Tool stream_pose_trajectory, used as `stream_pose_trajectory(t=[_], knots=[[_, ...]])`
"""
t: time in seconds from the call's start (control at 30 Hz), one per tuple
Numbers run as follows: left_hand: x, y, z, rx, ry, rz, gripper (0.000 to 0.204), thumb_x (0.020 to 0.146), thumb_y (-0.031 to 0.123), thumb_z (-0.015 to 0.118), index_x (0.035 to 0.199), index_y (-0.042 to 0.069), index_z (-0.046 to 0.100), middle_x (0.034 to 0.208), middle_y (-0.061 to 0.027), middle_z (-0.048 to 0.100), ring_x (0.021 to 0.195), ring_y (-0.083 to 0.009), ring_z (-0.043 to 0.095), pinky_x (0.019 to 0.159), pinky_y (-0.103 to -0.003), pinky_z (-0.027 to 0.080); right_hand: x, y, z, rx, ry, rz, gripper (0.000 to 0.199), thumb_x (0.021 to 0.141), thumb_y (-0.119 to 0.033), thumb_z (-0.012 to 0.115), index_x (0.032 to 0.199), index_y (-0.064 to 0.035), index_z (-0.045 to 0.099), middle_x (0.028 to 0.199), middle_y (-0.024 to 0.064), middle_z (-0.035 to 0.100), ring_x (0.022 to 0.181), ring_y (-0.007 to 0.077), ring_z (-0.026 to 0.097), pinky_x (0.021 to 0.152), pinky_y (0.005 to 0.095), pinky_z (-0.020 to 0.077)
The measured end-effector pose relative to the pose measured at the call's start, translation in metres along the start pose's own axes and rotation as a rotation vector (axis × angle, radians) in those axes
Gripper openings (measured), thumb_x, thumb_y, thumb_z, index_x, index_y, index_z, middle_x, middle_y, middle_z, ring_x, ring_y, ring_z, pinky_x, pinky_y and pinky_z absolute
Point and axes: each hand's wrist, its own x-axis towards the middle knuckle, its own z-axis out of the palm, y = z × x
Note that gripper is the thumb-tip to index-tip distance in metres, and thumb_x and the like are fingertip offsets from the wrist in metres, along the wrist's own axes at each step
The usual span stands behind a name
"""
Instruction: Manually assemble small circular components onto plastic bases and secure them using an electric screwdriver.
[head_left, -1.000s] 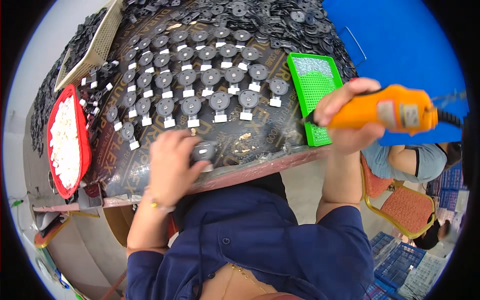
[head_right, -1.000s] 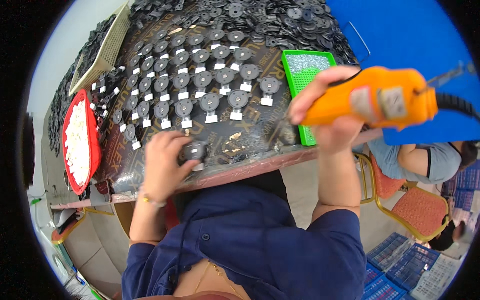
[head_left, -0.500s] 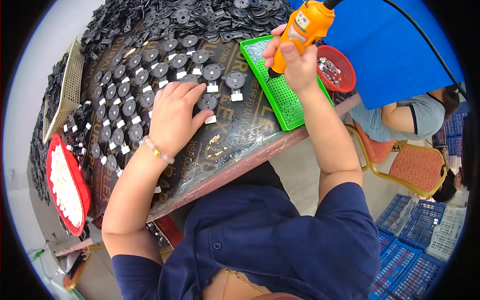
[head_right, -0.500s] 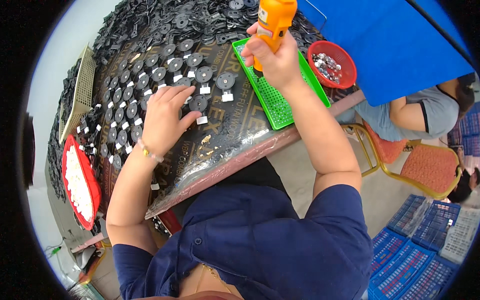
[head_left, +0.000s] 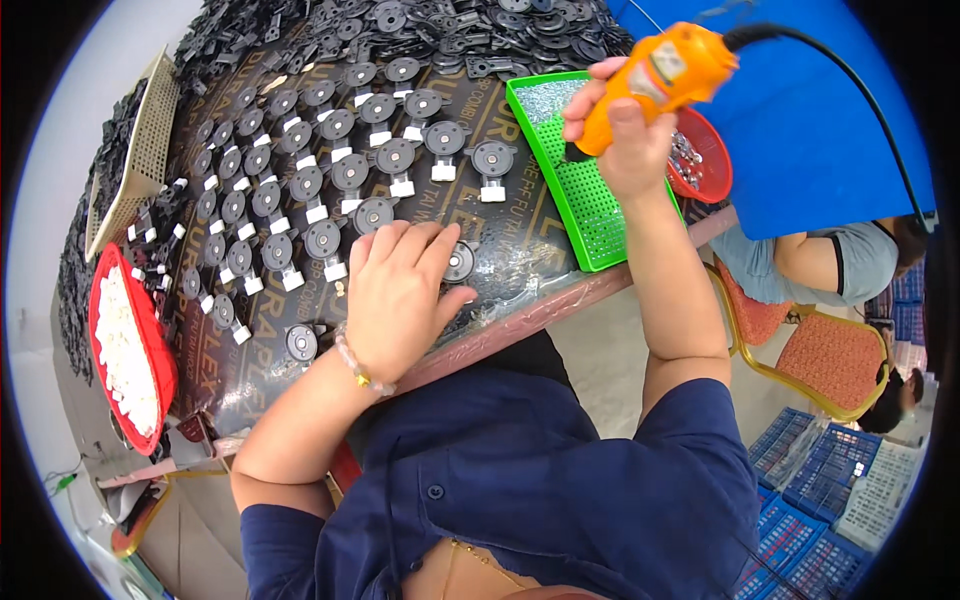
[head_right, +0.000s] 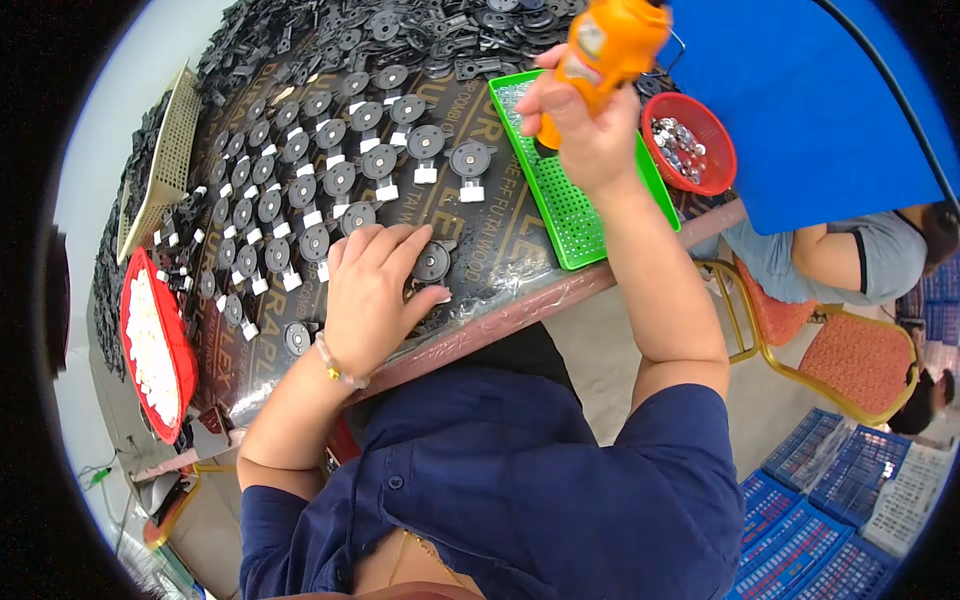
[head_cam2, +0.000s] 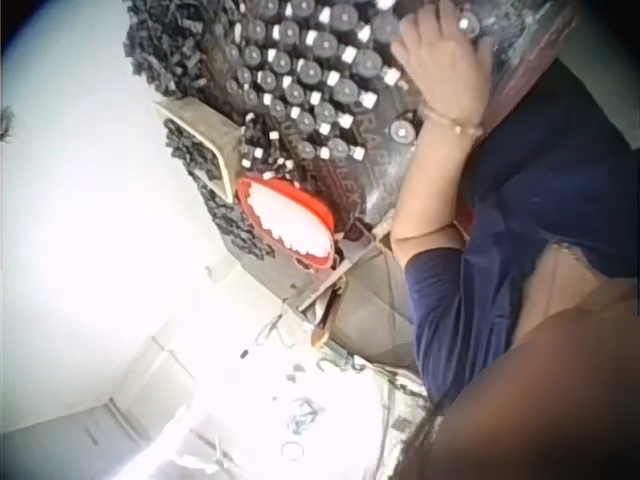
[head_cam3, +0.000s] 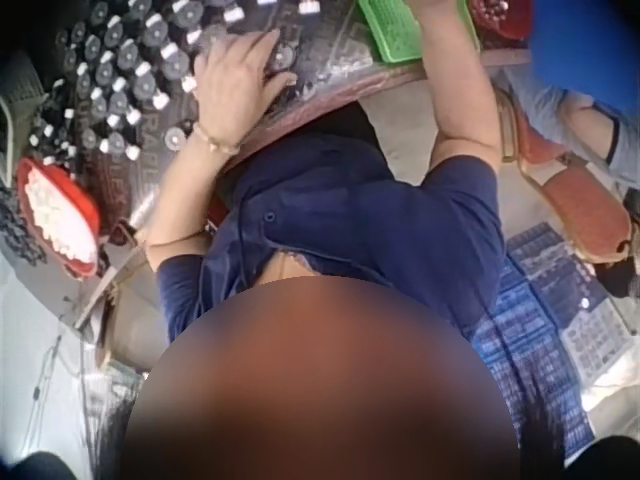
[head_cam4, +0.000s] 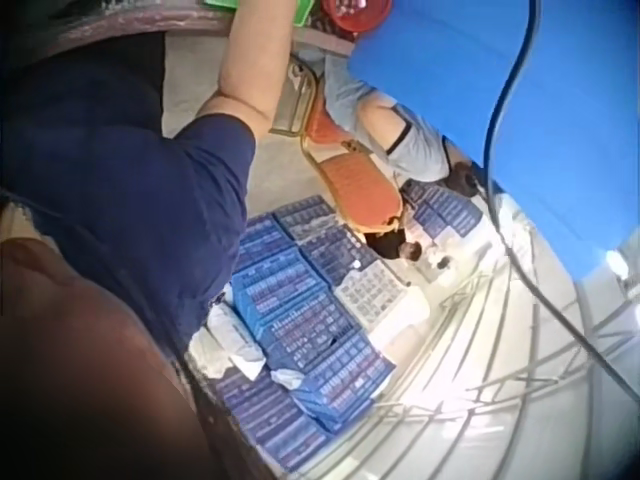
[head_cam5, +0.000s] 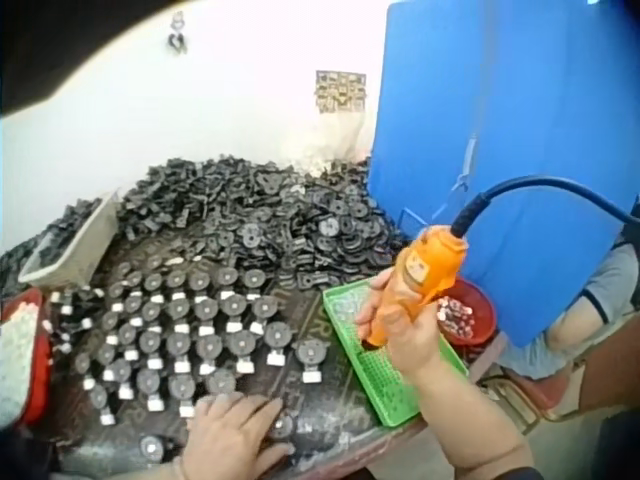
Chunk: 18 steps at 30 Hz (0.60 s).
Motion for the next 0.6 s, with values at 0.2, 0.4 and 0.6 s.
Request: stream_pose_trajectory(t=[0.2,0.4,0.6], knots=[[-0.013,-0.006,0.016,-0.057,0.152,-0.105,0.056,0.069,0.027,0.084,0.118,0.007,0.067,0.118,-0.0032,0.065,0.111,-0.0246,0.055,0.093,-0.042,0.039,-0.014,-0.042,0.020,0.092,0.004,-0.033,0.072,0.088,-0.069,0.060,0.124,-0.0079,0.049,0.087,0.0129,0.064,0.064,0.0219,0.061,0.060,0.0344,0.0535],[-0.018,-0.012,0.024,-0.106,0.168,-0.114,0.051,0.069,0.027,0.084,0.114,0.009,0.069,0.113,-0.0009,0.066,0.109,-0.0233,0.055,0.093,-0.041,0.039,-0.036,-0.055,0.087,0.174,-0.187,0.093,0.081,0.082,-0.070,0.066,0.124,-0.0039,0.045,0.081,0.0134,0.064,0.062,0.0215,0.063,0.060,0.0349,0.0552],[-0.020,-0.013,0.027,-0.126,0.180,-0.120,0.051,0.068,0.028,0.084,0.113,0.009,0.070,0.111,-0.0019,0.067,0.111,-0.0224,0.055,0.095,-0.041,0.038,-0.042,-0.043,0.104,0.203,-0.217,0.185,0.078,0.081,-0.068,0.068,0.118,-0.0038,0.045,0.080,0.0129,0.064,0.062,0.0204,0.063,0.060,0.0339,0.0557]])
